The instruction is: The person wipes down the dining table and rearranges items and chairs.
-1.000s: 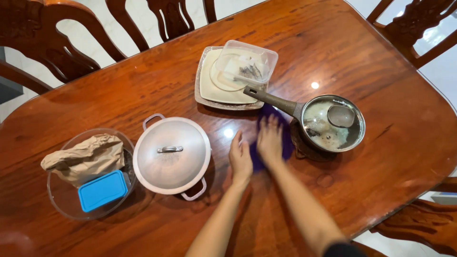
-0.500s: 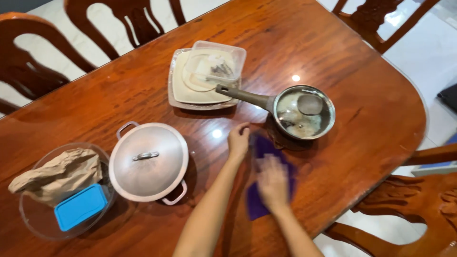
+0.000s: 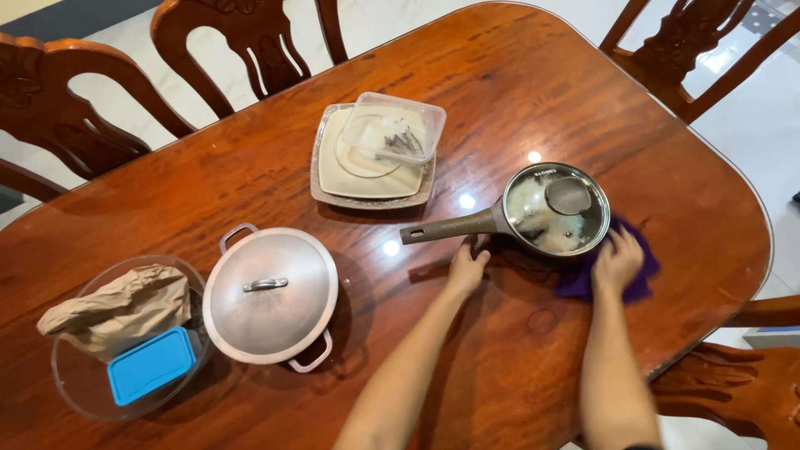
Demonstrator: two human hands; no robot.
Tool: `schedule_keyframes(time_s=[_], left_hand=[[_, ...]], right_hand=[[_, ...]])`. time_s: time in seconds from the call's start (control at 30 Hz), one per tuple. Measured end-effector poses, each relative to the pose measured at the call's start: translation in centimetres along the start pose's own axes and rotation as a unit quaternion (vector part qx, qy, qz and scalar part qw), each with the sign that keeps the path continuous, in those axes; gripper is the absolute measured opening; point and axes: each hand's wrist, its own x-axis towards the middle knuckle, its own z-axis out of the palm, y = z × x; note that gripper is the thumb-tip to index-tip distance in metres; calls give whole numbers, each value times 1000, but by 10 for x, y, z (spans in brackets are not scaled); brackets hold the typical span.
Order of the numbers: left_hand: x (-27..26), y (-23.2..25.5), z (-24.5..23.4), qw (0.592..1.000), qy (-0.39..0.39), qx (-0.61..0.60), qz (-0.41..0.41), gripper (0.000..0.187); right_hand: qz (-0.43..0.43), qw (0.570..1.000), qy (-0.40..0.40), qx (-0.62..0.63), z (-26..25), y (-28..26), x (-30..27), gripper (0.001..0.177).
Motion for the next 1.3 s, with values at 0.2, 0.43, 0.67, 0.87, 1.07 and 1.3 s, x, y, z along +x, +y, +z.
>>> schedule_keyframes(time_s=[0.2,0.43,0.67,0.87,1.07,1.3], left_hand=[[0,8,10,996,-43,-74,-33,62],[-14,-24,11,982,-33,-186,-9,67],[-83,-61,-19,969,87,-231,13,68],[-157,-103,-16,966,130,-174,-142,50],[-194,-111,-46,940,215,-212,-158,68],[-239,44,-99,977,88,-93,-171,40]], right_hand=[[356,763,-243,482,88,61,34,46],[435,636,-337,542,83,33,30,61],[153,772,-446,426,63,-76,20,57],[125,708,-524,457,136,-109,-5,53],[-6,725,-545,421,140,-190,-21,50],[-26,896,-347,277,-3,-205,-67,28]])
